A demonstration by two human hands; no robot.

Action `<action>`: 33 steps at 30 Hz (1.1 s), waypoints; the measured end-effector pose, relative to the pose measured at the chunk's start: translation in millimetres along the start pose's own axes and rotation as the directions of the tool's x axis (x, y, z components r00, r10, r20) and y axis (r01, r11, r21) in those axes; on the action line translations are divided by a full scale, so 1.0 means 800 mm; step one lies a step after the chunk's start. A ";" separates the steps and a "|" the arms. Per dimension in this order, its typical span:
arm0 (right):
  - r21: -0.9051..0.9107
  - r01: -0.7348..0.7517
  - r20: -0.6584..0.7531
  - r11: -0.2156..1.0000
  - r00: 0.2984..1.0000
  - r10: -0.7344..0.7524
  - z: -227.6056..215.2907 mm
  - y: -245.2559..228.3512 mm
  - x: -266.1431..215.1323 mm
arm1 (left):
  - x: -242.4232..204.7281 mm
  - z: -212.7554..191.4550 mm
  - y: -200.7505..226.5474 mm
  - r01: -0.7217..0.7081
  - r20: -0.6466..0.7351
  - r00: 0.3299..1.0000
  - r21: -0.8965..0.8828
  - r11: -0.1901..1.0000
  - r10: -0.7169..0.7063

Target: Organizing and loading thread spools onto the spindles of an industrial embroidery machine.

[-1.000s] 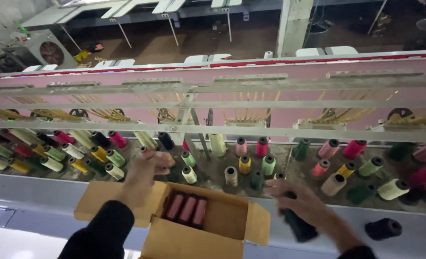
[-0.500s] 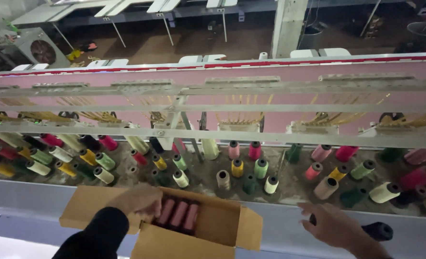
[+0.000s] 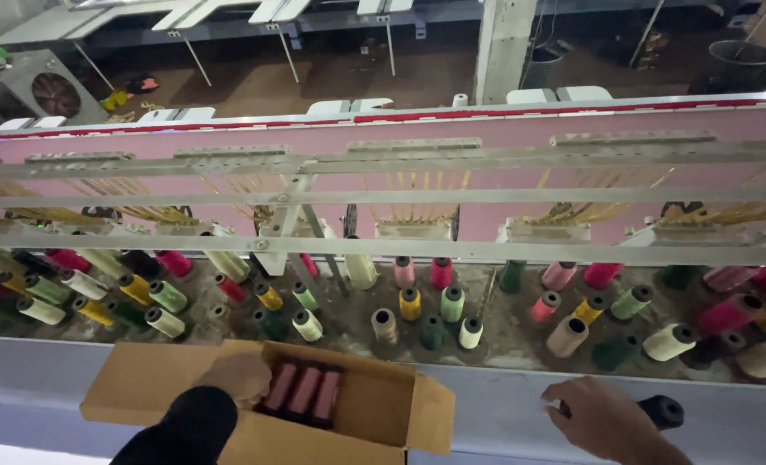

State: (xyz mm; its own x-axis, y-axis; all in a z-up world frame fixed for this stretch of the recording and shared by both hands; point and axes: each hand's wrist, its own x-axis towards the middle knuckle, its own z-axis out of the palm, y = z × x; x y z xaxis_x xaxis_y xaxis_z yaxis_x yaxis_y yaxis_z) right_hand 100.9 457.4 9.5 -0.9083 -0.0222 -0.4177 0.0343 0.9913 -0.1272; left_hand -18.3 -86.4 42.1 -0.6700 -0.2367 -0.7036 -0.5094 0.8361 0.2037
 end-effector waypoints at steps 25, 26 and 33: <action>-0.154 0.499 -0.612 0.853 0.630 -0.479 0.012 -0.065 -0.031 | -0.104 0.011 0.226 -0.544 -0.190 0.838 -0.220 0.810 0.511; -0.214 0.604 -0.620 0.768 0.523 -0.585 0.016 -0.063 -0.027 | -0.095 0.012 0.241 -0.568 -0.268 0.819 -0.265 0.779 0.507; -0.179 0.611 -0.399 0.771 0.671 -0.624 0.028 -0.067 -0.022 | 0.062 0.050 0.277 -0.902 -0.171 0.331 0.233 0.364 0.928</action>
State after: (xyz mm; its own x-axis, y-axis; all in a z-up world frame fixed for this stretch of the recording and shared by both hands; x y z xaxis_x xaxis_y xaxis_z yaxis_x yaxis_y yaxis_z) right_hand 124.0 401.4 3.7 -0.7976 -0.5821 0.1579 -0.6031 0.7742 -0.1923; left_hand -142.3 106.7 25.3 -0.7865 0.6134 0.0725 0.5446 0.6333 0.5499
